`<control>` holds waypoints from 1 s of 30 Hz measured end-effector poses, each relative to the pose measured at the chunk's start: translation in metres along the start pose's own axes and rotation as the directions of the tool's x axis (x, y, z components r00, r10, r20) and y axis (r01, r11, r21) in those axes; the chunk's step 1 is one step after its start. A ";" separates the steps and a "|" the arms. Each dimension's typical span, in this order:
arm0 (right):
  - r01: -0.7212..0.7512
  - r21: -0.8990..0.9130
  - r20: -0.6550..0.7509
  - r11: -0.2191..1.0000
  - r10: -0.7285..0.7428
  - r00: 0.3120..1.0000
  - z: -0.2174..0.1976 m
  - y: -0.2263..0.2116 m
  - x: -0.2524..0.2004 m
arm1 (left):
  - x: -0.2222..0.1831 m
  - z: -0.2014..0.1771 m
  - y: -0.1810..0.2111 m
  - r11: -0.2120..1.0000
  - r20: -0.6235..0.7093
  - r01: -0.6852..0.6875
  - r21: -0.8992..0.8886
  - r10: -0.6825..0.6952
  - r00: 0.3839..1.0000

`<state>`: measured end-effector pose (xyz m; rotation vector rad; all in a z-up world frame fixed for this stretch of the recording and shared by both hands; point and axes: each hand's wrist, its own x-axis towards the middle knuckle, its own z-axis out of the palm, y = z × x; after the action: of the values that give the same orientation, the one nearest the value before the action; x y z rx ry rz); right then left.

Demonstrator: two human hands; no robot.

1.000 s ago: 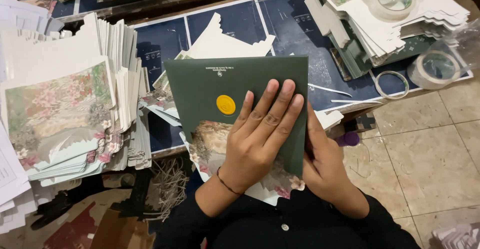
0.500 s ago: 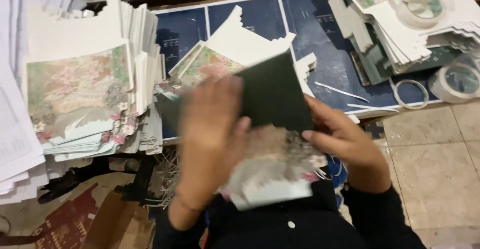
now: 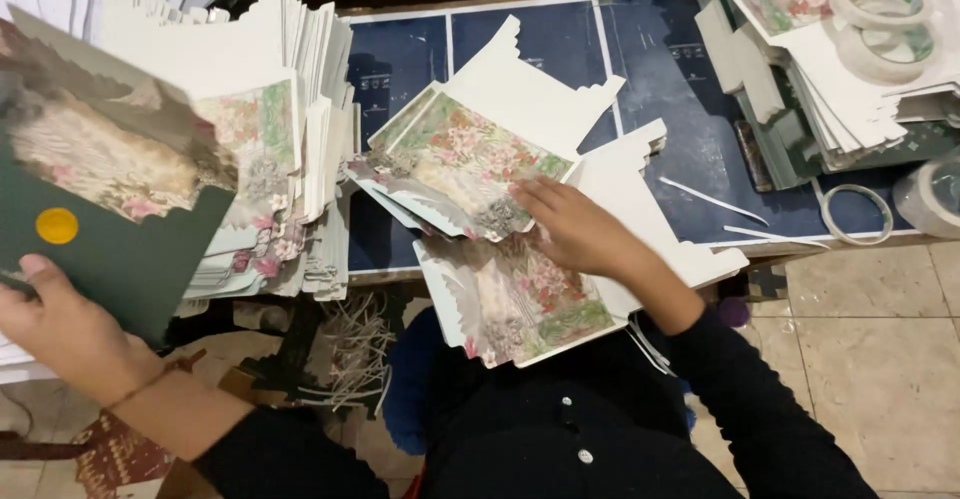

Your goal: Assembling paper invitations by inserting printed cards into folders and folding them shut.

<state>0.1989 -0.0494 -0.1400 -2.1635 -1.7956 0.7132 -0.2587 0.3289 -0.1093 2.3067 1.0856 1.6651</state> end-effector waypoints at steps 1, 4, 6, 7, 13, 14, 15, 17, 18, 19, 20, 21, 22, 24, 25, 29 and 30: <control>0.074 -0.137 -0.120 0.988 -0.091 0.989 0.018 0.010 0.008 | -0.004 0.004 -0.030 0.977 -0.019 0.185 0.106 -0.184 0.983; 0.099 -0.244 -0.187 0.965 -0.147 0.971 0.040 0.024 0.022 | -0.003 0.017 0.002 0.826 -0.139 0.466 0.319 -0.445 0.885; 0.064 -0.219 -0.151 0.974 -0.099 0.983 0.012 0.003 0.022 | 0.000 0.036 0.065 0.720 -0.236 0.563 0.406 -0.513 0.825; -0.163 0.038 -0.162 0.986 0.167 0.972 -0.015 -0.022 0.015 | -0.004 0.048 0.098 0.846 -0.198 0.395 0.358 -0.345 0.917; 0.010 0.112 -0.652 0.994 0.065 0.756 -0.015 0.042 0.018 | -0.035 0.150 0.299 0.965 0.190 -0.227 -0.132 0.249 0.950; 0.099 0.120 -0.751 0.988 0.025 0.660 -0.015 0.059 0.023 | -0.048 0.178 0.300 0.875 0.275 -0.438 -0.208 0.482 0.832; 0.100 0.118 -0.750 0.988 0.022 0.662 -0.029 0.055 0.015 | -0.057 0.196 0.299 0.876 0.274 -0.435 -0.206 0.479 0.834; 0.207 0.199 -0.846 0.958 0.061 0.530 -0.058 0.047 -0.003 | -0.075 0.235 0.298 0.953 0.892 -0.289 -0.090 0.206 0.401; 0.204 0.197 -0.847 0.959 0.061 0.528 -0.070 0.049 -0.013 | -0.078 0.242 0.300 0.953 0.891 -0.289 -0.094 0.210 0.402; 0.165 0.324 -0.847 0.931 0.209 0.489 -0.083 0.052 -0.022 | -0.080 0.250 0.303 0.975 0.985 -0.219 0.018 0.020 0.171; 0.133 0.450 -0.823 0.883 0.352 0.445 -0.096 0.054 -0.031 | -0.081 0.258 0.306 0.973 0.983 -0.180 0.147 -0.164 -0.083; 0.131 0.450 -0.826 0.883 0.356 0.437 -0.104 0.061 -0.038 | -0.081 0.255 0.310 0.972 0.984 -0.187 0.140 -0.158 -0.084; 0.151 0.497 -0.821 0.854 0.408 0.399 -0.112 0.069 -0.046 | -0.082 0.253 0.314 0.957 0.980 -0.239 0.162 -0.184 -0.074; 0.164 0.547 -0.808 0.821 0.468 0.358 -0.122 0.081 -0.059 | -0.084 0.250 0.315 0.940 0.976 -0.292 0.175 -0.205 -0.073; 0.239 0.596 -0.788 0.766 0.502 0.357 -0.127 0.086 -0.064 | -0.084 0.249 0.313 0.948 0.979 -0.268 0.171 -0.194 -0.062; 0.283 0.606 -0.795 0.743 0.578 0.186 -0.152 0.130 -0.094 | -0.096 0.254 0.303 0.955 0.987 -0.254 0.154 -0.160 -0.002; 0.285 0.607 -0.795 0.742 0.577 0.188 -0.157 0.151 -0.105 | -0.097 0.254 0.301 0.954 0.987 -0.254 0.158 -0.163 0.000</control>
<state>0.3939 -0.1642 -0.0556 -1.5342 -0.4157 -0.1631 0.0918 0.1281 -0.1487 2.6583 0.7671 -0.5954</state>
